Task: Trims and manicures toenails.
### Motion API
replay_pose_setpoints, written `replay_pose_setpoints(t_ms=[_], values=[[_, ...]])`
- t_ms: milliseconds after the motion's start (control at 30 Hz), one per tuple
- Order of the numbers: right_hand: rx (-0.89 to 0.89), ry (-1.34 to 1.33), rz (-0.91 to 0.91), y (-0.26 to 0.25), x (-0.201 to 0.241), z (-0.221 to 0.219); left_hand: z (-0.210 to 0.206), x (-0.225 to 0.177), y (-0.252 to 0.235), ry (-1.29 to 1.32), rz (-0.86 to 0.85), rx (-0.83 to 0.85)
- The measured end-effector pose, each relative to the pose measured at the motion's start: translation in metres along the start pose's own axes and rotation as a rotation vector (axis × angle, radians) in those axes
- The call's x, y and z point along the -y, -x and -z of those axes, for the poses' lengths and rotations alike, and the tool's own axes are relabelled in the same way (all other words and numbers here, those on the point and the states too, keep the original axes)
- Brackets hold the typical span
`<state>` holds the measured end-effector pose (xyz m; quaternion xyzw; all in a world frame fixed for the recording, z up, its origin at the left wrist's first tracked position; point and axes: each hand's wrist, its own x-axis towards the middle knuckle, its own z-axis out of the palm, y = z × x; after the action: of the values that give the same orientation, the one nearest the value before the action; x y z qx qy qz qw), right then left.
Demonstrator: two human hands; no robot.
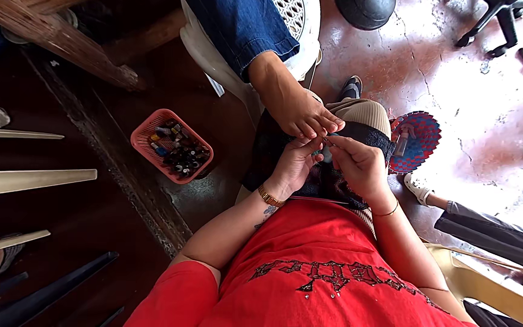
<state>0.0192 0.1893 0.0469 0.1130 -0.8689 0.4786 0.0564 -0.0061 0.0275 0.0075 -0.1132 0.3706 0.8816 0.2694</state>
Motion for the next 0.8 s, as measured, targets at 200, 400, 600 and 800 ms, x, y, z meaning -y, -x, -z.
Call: replay_pose_setpoints(t_ms=[200, 400, 600, 800], values=[[-0.013, 0.046, 0.025, -0.0009, 0.0012, -0.0032, -0.0005, -0.0006, 0.0, -0.008, -0.001, -0.005], [-0.017, 0.05, 0.024, -0.0004, 0.0014, -0.0018, -0.0003, -0.0008, 0.0011, -0.002, -0.005, 0.001], [-0.018, 0.036, 0.003, 0.0002, 0.0045, -0.004, 0.0008, -0.001, 0.0013, -0.037, -0.007, 0.01], [-0.043, 0.071, -0.001, 0.001, 0.007, -0.0048, 0.001, -0.0007, 0.0023, -0.028, -0.012, 0.022]])
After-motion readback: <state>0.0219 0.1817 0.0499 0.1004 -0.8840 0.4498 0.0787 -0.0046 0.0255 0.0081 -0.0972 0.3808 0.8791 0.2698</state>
